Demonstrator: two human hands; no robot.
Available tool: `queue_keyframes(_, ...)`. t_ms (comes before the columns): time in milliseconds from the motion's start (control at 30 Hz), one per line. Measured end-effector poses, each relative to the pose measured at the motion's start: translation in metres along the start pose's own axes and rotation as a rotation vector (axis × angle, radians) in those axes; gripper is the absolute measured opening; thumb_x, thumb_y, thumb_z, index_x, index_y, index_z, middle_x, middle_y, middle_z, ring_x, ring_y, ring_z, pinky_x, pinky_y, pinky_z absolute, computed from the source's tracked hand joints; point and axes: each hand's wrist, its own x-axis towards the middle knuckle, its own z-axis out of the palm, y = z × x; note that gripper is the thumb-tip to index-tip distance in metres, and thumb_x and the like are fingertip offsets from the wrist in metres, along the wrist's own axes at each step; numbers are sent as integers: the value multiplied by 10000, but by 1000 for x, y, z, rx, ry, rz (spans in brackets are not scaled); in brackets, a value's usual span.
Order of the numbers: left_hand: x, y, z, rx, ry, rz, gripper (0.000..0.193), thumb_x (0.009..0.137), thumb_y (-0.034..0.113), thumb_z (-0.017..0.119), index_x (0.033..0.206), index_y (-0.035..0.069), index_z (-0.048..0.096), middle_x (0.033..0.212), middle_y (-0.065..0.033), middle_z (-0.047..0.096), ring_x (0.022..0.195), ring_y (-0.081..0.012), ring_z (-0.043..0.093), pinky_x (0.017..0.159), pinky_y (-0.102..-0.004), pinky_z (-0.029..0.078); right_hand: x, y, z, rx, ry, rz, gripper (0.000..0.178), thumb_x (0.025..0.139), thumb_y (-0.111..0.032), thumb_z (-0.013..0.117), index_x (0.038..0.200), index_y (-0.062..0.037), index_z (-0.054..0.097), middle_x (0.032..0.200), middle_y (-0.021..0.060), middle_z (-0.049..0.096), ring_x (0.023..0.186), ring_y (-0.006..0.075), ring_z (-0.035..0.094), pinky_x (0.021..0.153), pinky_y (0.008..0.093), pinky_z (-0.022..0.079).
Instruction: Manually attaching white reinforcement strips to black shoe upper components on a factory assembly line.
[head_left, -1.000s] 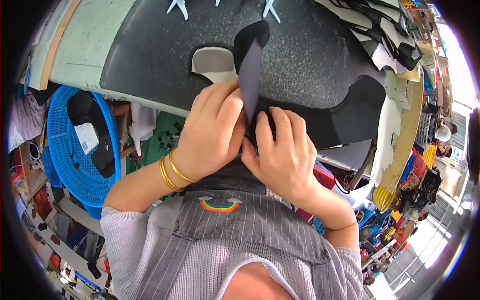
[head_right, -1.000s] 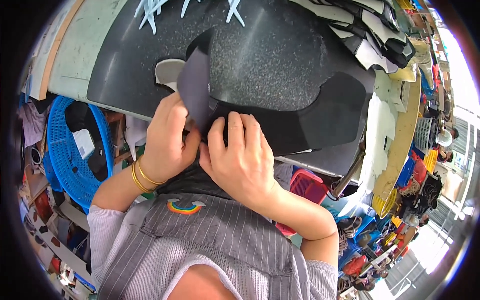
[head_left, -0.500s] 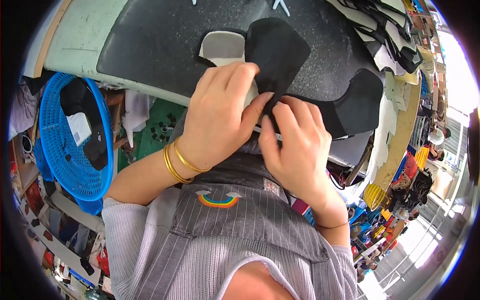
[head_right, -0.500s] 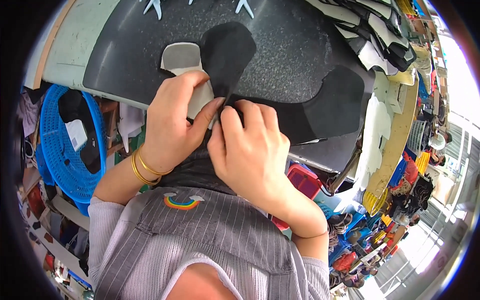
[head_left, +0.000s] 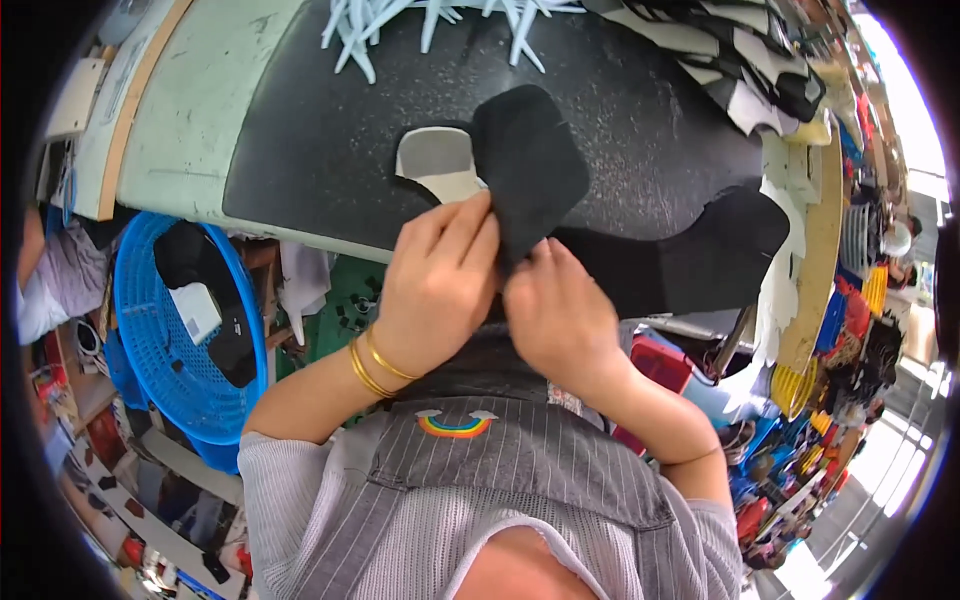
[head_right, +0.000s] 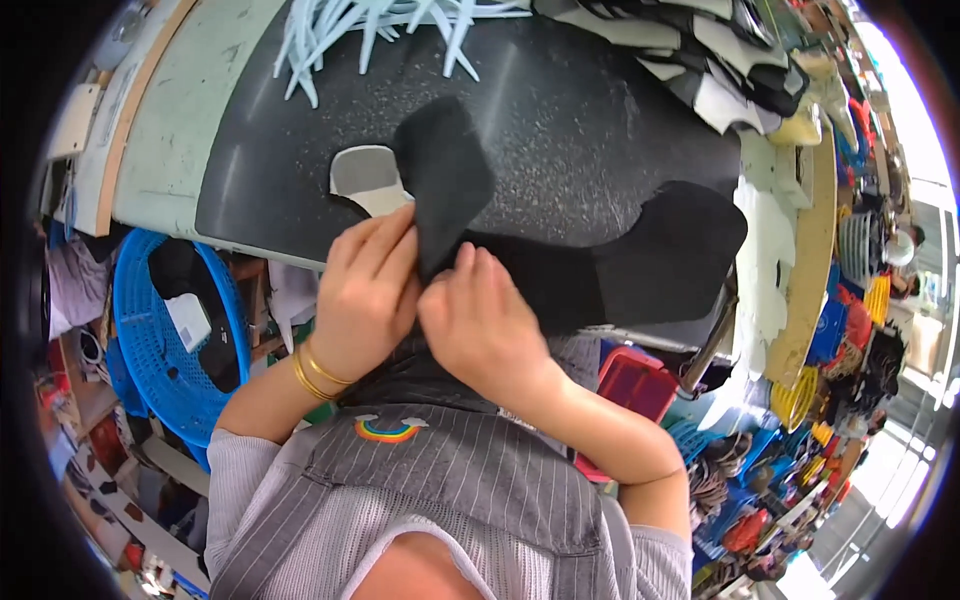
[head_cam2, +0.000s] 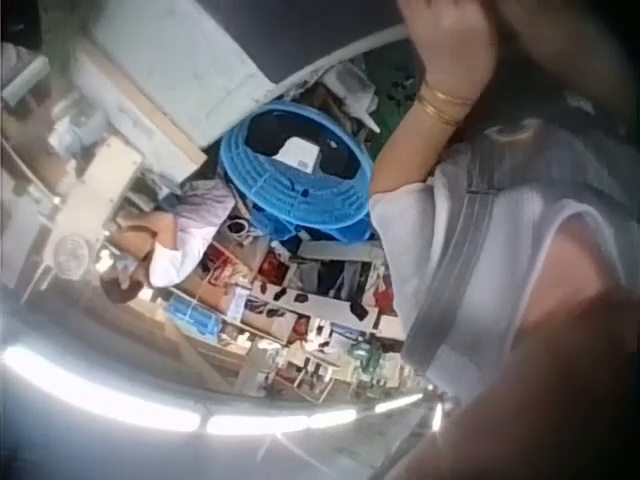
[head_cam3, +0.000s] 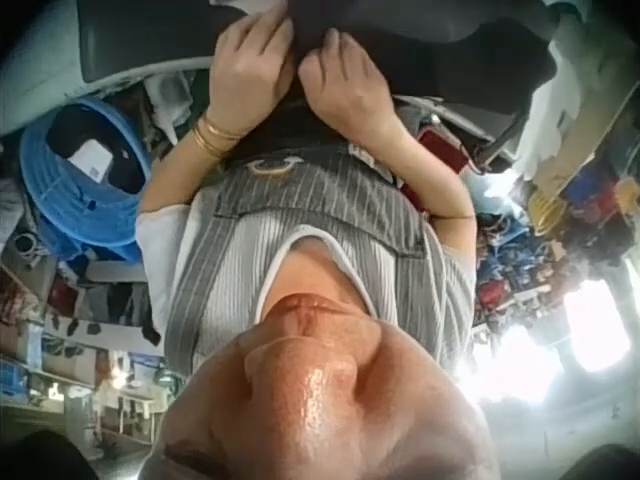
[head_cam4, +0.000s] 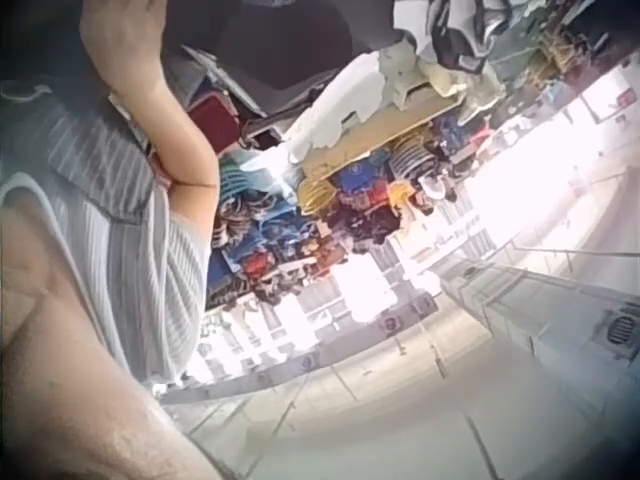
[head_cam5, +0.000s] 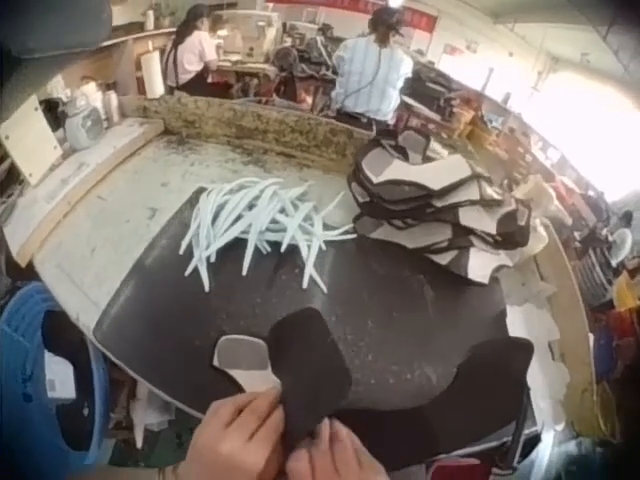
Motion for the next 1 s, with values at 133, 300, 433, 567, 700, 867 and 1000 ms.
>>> queue_keyframes(133,13,-31,-13,-195,-130,82,305,714,10,677,1011,-58,658,1138,-155,632,977,-291,610,846,-365,509,3,-5,5,-247,5,-79,209,738,-82,586,916,28,574,1059,262,642,870,329,635,788,367,558)
queue_keyframes(300,18,-27,-15,-115,-150,147,297,731,-9,692,1027,-22,672,1103,-110,639,933,-288,613,839,-367,520,6,0,4,224,47,114,181,744,-130,579,850,16,564,1090,271,630,1004,333,603,872,372,524)
queue_keyframes(433,19,-28,-12,-173,-107,115,282,741,-39,693,1022,-28,676,1082,-111,651,911,-288,627,814,-358,529,4,-5,5,217,81,133,178,751,-126,581,856,15,560,1079,260,627,963,319,606,864,374,517)
queue_keyframes(567,22,-32,-12,-160,-115,98,281,740,-43,690,1020,-28,683,1072,-109,658,908,-288,632,817,-352,529,20,-4,3,433,182,389,255,747,-99,596,950,55,597,934,172,596,842,265,578,743,333,507)
queue_keyframes(700,24,-36,-12,-179,-127,102,288,731,-54,687,1018,-29,689,1069,-113,662,913,-281,638,822,-350,530,22,-3,13,429,70,401,420,738,-91,620,1105,114,611,821,98,505,751,220,520,632,279,459)
queue_keyframes(867,22,-43,-18,-185,-185,107,310,680,-52,700,988,-21,693,1078,-118,658,936,-303,634,820,-371,535,21,-7,12,250,10,195,379,743,-47,623,1081,125,630,900,136,540,786,221,542,641,282,493)
queue_keyframes(1000,15,-59,-16,-164,-186,286,398,550,-17,711,947,3,690,1080,-135,650,968,-383,614,828,-407,531,23,-13,17,-12,18,159,485,690,-58,610,1126,155,610,916,135,545,776,194,538,623,247,478)
